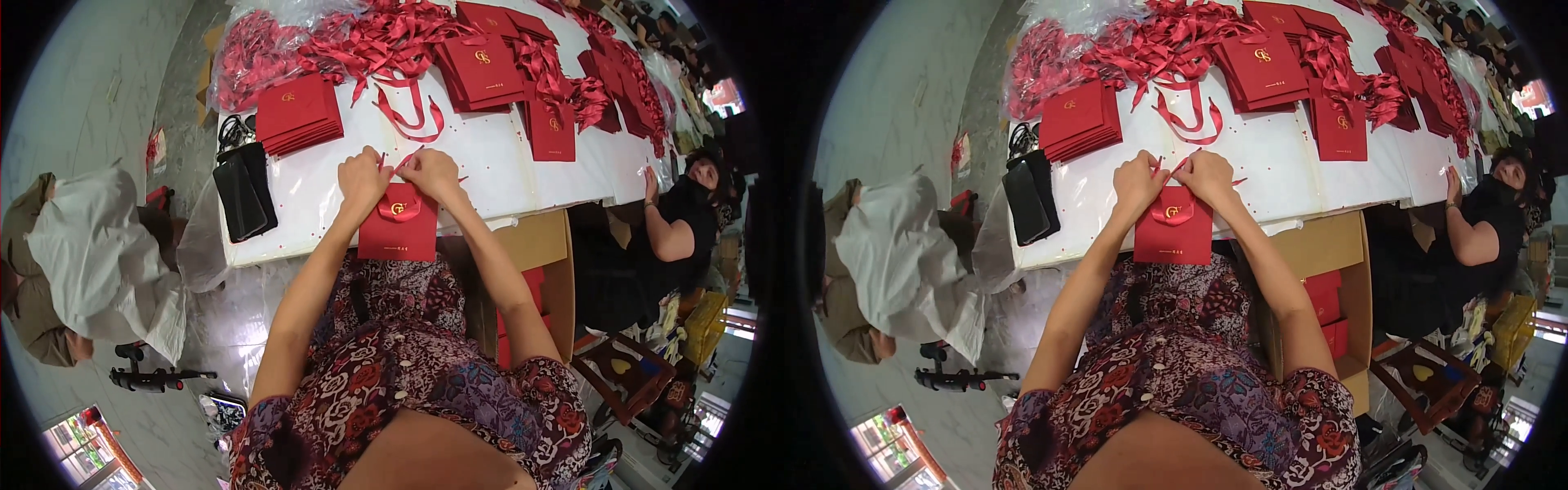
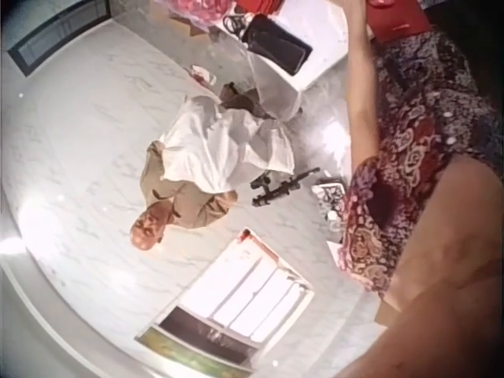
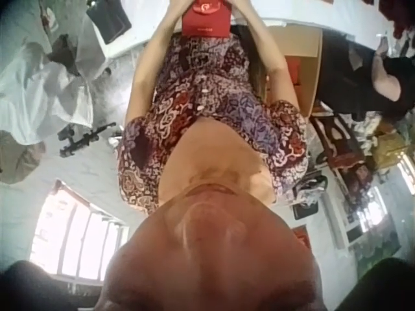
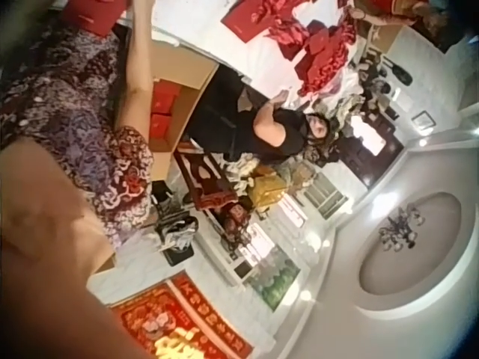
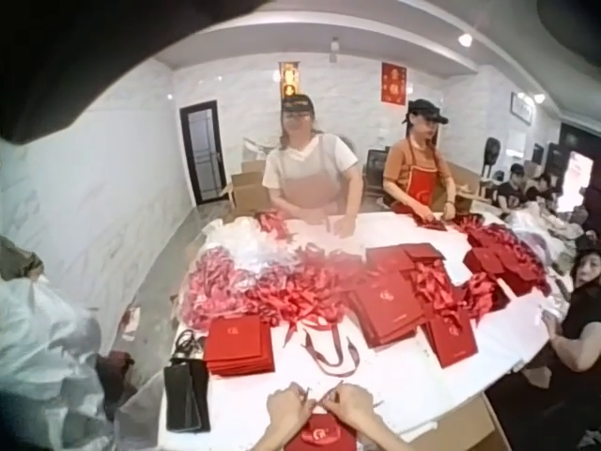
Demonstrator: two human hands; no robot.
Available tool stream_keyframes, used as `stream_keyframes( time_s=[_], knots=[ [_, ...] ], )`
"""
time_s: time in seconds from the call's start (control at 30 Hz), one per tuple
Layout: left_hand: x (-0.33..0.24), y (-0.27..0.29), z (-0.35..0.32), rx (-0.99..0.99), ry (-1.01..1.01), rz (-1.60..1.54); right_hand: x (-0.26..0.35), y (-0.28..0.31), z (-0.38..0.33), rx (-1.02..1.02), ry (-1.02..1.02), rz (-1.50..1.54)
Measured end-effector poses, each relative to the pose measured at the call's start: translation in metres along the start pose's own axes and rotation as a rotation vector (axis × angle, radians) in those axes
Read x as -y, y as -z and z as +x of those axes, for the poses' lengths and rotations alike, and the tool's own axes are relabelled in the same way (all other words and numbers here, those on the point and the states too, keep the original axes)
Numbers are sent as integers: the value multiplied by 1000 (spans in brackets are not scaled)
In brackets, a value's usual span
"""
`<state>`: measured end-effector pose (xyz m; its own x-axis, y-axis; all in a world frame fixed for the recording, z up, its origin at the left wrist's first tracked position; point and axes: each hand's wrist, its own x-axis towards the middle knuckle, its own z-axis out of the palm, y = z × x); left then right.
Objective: Tying ribbons and packaging small red bags on a shared work table.
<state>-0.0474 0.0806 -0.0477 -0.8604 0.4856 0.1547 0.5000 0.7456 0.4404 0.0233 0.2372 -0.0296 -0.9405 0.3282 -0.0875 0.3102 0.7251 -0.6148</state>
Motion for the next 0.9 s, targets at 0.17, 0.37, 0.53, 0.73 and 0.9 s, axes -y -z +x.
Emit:
stream_keyframes(
  time_s=[0.17, 0.37, 0.53, 0.73, 0.9],
  knots=[
    [5, -2, -5, 53, 132, -301, -19, -4, -8, -82, 70, 4],
    [-7, 7, -11, 108, 272, -851, -22, 6, -18, -57, 22, 765],
    [-30, 24, -16, 132, 180, -754, -7, 0, -17, 20, 75, 899],
    [-29, 29, -16, 135, 95, -703, -8, -3, -19, 2, 70, 851],
    [-4, 12, -22, -156, 1, -756, -18, 13, -21, -177, 27, 982]
  ],
)
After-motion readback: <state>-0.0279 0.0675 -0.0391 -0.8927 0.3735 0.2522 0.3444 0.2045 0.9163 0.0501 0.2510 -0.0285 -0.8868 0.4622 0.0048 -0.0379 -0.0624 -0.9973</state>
